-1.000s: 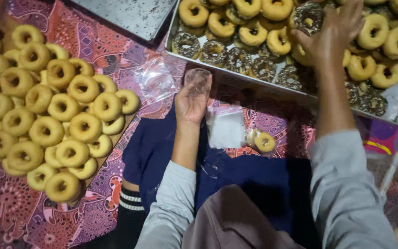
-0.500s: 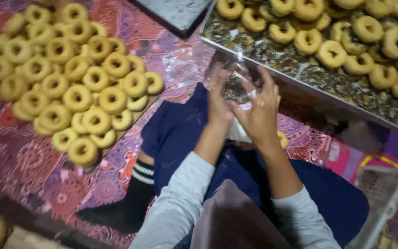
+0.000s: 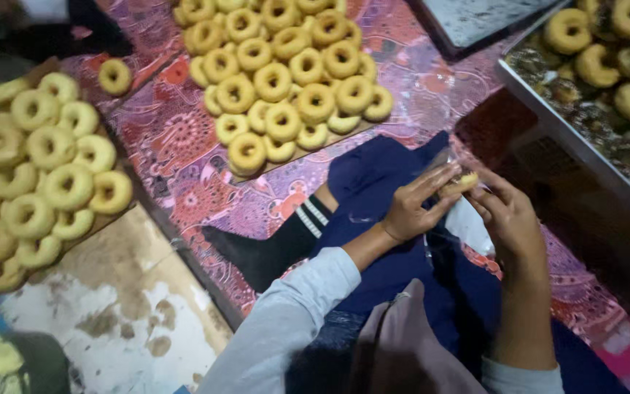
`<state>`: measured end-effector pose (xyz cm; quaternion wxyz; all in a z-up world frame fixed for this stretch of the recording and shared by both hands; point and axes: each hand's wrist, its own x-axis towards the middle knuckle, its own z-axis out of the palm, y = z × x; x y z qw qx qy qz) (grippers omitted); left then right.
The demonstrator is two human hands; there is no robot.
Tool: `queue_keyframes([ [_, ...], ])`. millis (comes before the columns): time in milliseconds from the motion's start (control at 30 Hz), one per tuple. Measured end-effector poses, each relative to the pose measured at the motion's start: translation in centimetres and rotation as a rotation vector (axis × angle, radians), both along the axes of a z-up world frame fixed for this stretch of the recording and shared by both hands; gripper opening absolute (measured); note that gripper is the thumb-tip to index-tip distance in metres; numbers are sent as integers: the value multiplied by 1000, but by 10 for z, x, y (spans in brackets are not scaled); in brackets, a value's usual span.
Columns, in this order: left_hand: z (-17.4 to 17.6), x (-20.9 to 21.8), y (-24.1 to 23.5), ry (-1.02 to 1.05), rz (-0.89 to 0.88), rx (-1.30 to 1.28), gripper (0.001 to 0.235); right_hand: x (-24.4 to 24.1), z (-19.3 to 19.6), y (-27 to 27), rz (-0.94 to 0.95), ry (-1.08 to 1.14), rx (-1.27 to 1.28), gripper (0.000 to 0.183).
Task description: The person repeatedly picks donuts from a tray, places them into clear plastic bags, and sets the packaged donuts into a white basket. The task continues with both plain and chocolate-topped donuts.
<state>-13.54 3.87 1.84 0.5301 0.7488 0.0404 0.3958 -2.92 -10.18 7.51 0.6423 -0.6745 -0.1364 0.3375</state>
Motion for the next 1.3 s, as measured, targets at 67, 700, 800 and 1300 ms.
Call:
queue_keyframes([
  [67, 0, -10, -12, -27, 53, -8, 38, -19, 16, -2, 28, -171, -98, 41],
  [700, -55, -88, 60, 229, -127, -913, 24, -89, 17, 38, 182, -832, -270, 23],
  [800, -60, -86, 54, 271, -93, -913, 28, -88, 20, 41, 348, -858, -367, 17],
  [1300, -11, -73, 48, 451, -78, -202, 23, -66, -21, 55, 296, -1229, -82, 56],
])
